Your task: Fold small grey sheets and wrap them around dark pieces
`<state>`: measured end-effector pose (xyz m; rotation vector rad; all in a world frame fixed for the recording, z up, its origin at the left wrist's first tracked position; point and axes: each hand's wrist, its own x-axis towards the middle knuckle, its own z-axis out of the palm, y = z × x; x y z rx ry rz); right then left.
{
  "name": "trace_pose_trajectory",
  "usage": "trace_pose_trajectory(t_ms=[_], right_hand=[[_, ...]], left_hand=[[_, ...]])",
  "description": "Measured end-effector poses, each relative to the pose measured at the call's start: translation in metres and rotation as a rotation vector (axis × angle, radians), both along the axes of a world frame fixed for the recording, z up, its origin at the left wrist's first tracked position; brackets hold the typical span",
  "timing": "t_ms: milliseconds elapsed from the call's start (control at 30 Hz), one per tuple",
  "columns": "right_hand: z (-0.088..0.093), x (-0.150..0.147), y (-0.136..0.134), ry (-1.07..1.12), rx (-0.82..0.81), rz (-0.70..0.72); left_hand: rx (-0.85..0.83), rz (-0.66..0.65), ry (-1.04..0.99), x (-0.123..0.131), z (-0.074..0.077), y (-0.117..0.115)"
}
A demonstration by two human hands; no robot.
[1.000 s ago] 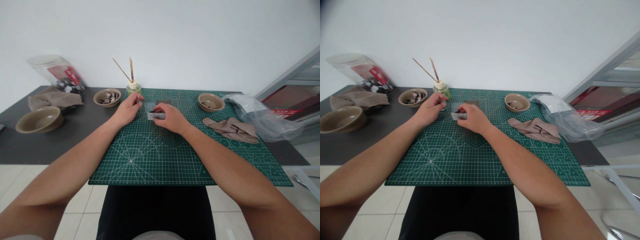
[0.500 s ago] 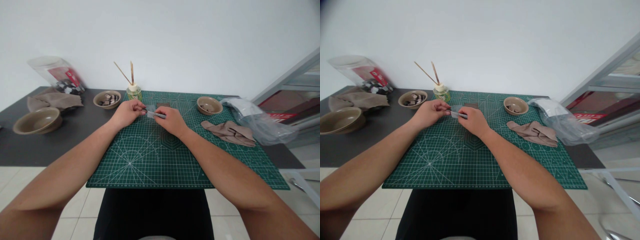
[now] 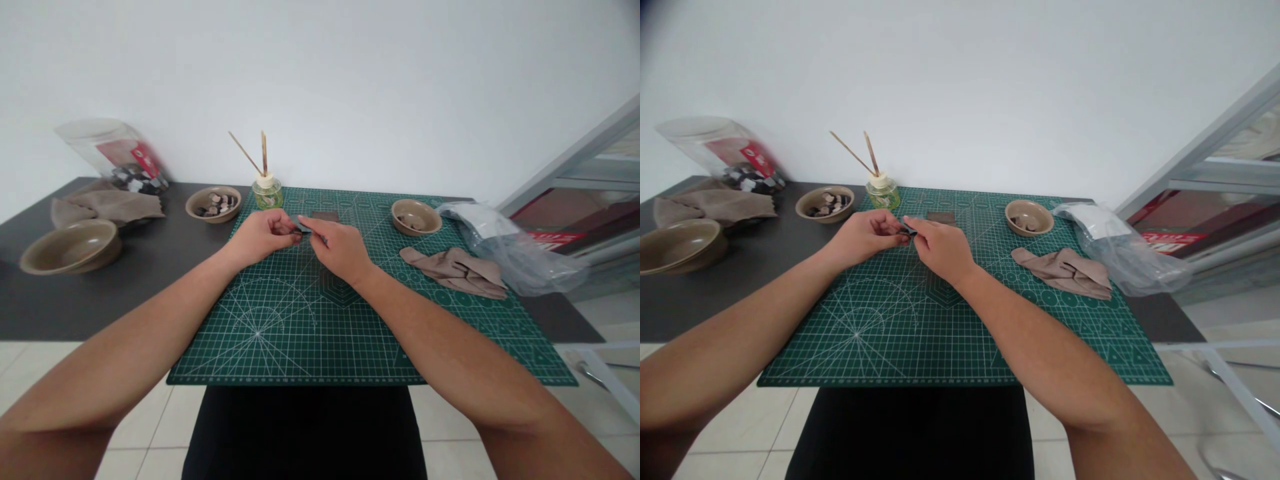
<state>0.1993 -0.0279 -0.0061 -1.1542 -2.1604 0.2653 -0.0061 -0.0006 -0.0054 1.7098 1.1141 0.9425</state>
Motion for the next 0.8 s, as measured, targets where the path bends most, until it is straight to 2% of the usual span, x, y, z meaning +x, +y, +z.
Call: trace_pose_trajectory(t_ms=[367,800], right_hand=[[0.0001,-0.0056,-0.0018,-0.084,0.049,0.063],[0.002,-0.0056,-0.0019,-0.156,0.067,0.126]], left_hand=[[0.015,0.064,0.018,0.0027,0.0082,-0.0088],[0.075,0.062,0.04,0.0021,0.0085,-0.0087]])
